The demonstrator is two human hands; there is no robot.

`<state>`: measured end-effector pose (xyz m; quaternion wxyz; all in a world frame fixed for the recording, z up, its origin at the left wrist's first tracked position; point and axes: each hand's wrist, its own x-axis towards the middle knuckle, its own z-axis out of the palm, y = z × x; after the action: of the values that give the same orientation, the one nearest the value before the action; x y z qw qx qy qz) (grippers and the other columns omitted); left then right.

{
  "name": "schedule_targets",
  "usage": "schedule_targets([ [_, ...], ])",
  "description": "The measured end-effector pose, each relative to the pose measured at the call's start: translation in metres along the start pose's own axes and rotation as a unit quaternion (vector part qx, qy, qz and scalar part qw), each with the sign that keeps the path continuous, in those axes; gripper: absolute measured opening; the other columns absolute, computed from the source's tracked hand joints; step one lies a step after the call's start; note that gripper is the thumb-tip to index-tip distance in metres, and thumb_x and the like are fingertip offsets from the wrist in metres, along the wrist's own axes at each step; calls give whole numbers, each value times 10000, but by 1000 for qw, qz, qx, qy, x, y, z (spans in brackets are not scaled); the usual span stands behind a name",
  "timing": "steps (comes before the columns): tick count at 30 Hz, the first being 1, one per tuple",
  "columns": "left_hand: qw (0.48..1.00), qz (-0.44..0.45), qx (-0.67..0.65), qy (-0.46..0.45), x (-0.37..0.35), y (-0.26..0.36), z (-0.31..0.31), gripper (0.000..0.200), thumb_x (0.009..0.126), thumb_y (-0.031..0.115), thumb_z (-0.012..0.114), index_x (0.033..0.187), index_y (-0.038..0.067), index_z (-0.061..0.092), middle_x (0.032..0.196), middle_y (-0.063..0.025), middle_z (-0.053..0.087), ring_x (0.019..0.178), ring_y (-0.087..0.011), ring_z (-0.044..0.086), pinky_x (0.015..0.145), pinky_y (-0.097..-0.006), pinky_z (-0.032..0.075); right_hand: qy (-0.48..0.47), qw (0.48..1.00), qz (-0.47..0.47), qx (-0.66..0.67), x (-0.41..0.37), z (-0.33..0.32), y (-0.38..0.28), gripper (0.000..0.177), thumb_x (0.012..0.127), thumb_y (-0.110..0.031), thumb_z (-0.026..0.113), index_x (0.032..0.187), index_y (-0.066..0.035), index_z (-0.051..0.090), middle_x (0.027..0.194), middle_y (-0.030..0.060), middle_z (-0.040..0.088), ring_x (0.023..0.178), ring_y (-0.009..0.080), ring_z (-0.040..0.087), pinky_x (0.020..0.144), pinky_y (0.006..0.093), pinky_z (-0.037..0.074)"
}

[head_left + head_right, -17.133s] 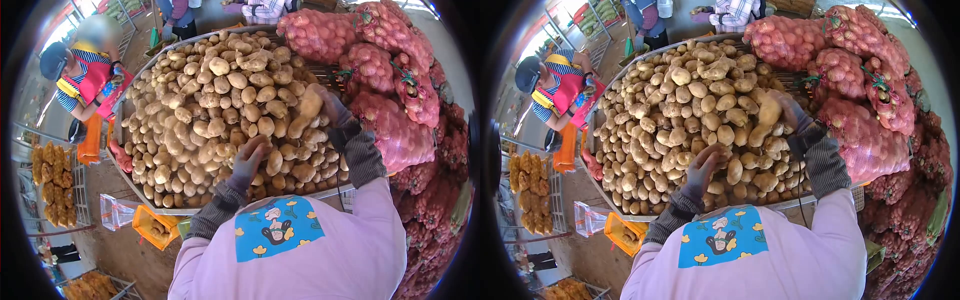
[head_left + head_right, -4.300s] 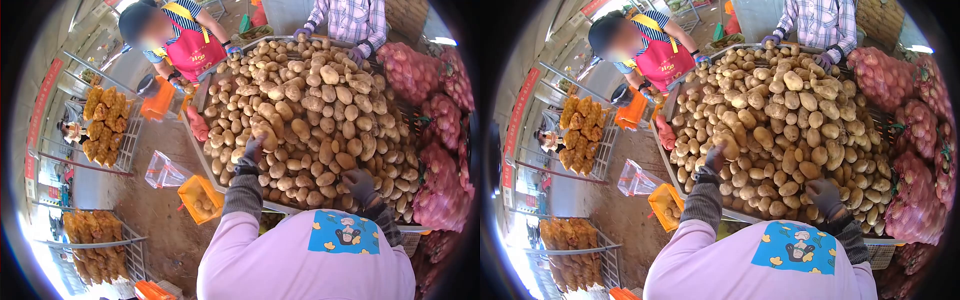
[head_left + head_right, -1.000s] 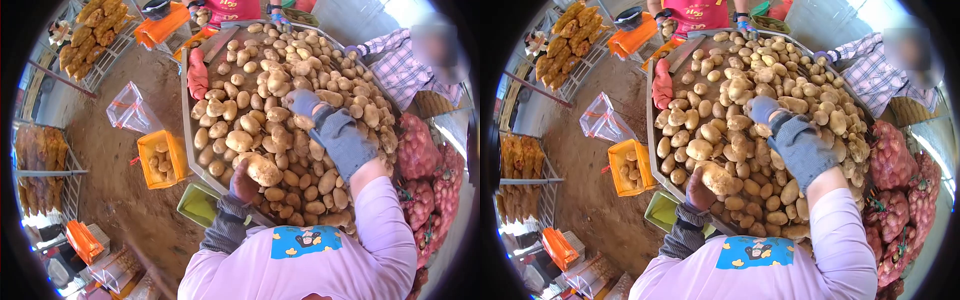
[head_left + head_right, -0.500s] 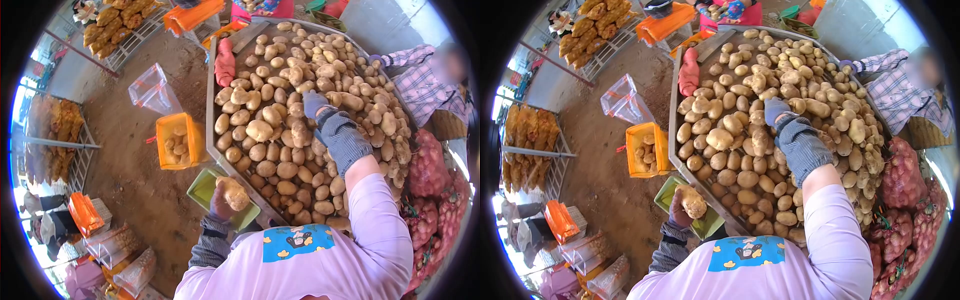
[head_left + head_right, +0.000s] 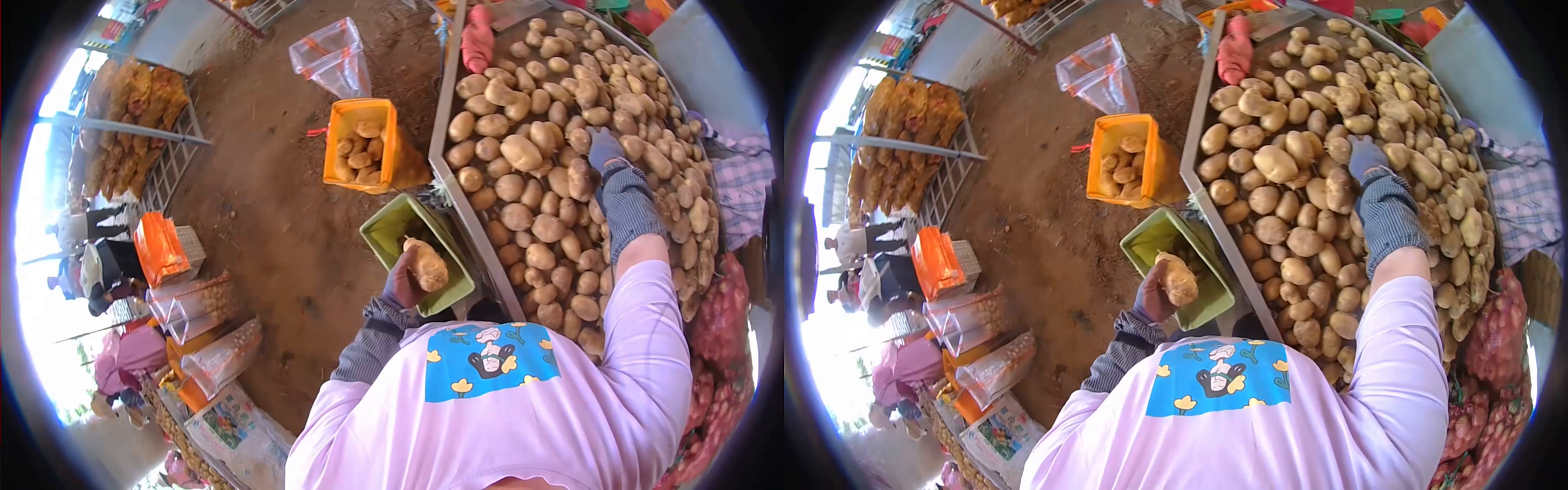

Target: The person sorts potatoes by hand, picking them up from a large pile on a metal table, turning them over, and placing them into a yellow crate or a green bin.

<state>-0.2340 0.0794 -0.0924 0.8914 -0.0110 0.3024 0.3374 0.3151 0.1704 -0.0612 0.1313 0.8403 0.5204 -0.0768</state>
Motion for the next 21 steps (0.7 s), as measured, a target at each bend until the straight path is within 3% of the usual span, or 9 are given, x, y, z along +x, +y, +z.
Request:
schedule_targets([
  [2, 1000, -8, 15, 5, -3, 8, -15, 385, 951, 352, 627, 1218, 82, 565, 1098, -107, 650, 1027, -292, 648, 931, -474, 528, -18, 999, 4, -33, 1, -2, -4, 404, 954, -147, 484, 1355, -195, 495, 1331, 213, 504, 1199, 388, 563, 993, 453, 485],
  [8, 998, 12, -16, 52, -27, 15, -50, 365, 950, 366, 634, 1179, 89, 570, 1054, -102, 651, 971, -290, 654, 896, -451, 545, -29, 999, -4, -25, 2, -6, -3, 446, 919, -117, 534, 1361, -176, 513, 1315, 235, 521, 1205, 400, 556, 1002, 450, 477],
  [12, 986, 16, -39, 163, -38, -6, -46, 323, 952, 389, 616, 1127, 117, 601, 1003, -96, 682, 917, -273, 676, 842, -447, 564, 11, 1000, -9, 9, 7, -3, 7, 430, 903, -117, 569, 1329, -158, 533, 1212, 234, 585, 1132, 420, 592, 950, 466, 503],
  [14, 992, -12, -48, 116, -41, -18, -55, 335, 943, 416, 617, 1100, 120, 618, 1000, -93, 681, 921, -284, 672, 841, -440, 557, 21, 998, 26, 48, -4, -7, -1, 426, 891, -115, 591, 1312, -151, 544, 1177, 230, 604, 1102, 430, 603, 925, 473, 515],
  [15, 995, -25, -28, 96, -44, -17, -51, 327, 947, 412, 611, 1098, 122, 621, 1005, -94, 680, 929, -286, 669, 850, -447, 551, 102, 989, 30, 99, -9, -5, -3, 439, 881, -108, 617, 1314, -138, 548, 1157, 229, 613, 1083, 410, 621, 901, 465, 527],
  [16, 996, -45, -9, 70, -42, -19, -46, 318, 952, 408, 605, 1096, 125, 624, 1011, -95, 680, 937, -287, 666, 859, -454, 546, 187, 971, 40, 141, -14, -5, 1, 453, 872, -102, 643, 1315, -125, 552, 1137, 228, 622, 1064, 391, 638, 877, 456, 539],
  [18, 999, -42, -18, -11, -38, -16, -28, 330, 975, 374, 582, 1153, 96, 603, 1045, -103, 674, 959, -296, 662, 881, -469, 539, 267, 870, -40, 412, -17, 1, 0, 461, 872, -68, 642, 1325, -84, 561, 1098, 177, 643, 955, 335, 665, 816, 407, 559],
  [20, 997, -36, 47, 44, -37, -2, -3, 357, 962, 380, 603, 1173, 93, 586, 1032, -104, 672, 948, -291, 667, 865, -465, 552, 89, 678, -40, 728, -50, -34, -23, 549, 836, -16, 676, 1367, -66, 545, 1072, 112, 639, 866, 221, 658, 733, 315, 576],
  [21, 997, -41, 54, 40, -35, 5, 1, 357, 962, 380, 603, 1173, 93, 586, 1032, -104, 672, 948, -291, 667, 865, -465, 552, 43, 646, -71, 759, -76, -59, -32, 557, 838, -8, 674, 1376, -69, 540, 1068, 89, 629, 851, 182, 641, 718, 285, 575],
])
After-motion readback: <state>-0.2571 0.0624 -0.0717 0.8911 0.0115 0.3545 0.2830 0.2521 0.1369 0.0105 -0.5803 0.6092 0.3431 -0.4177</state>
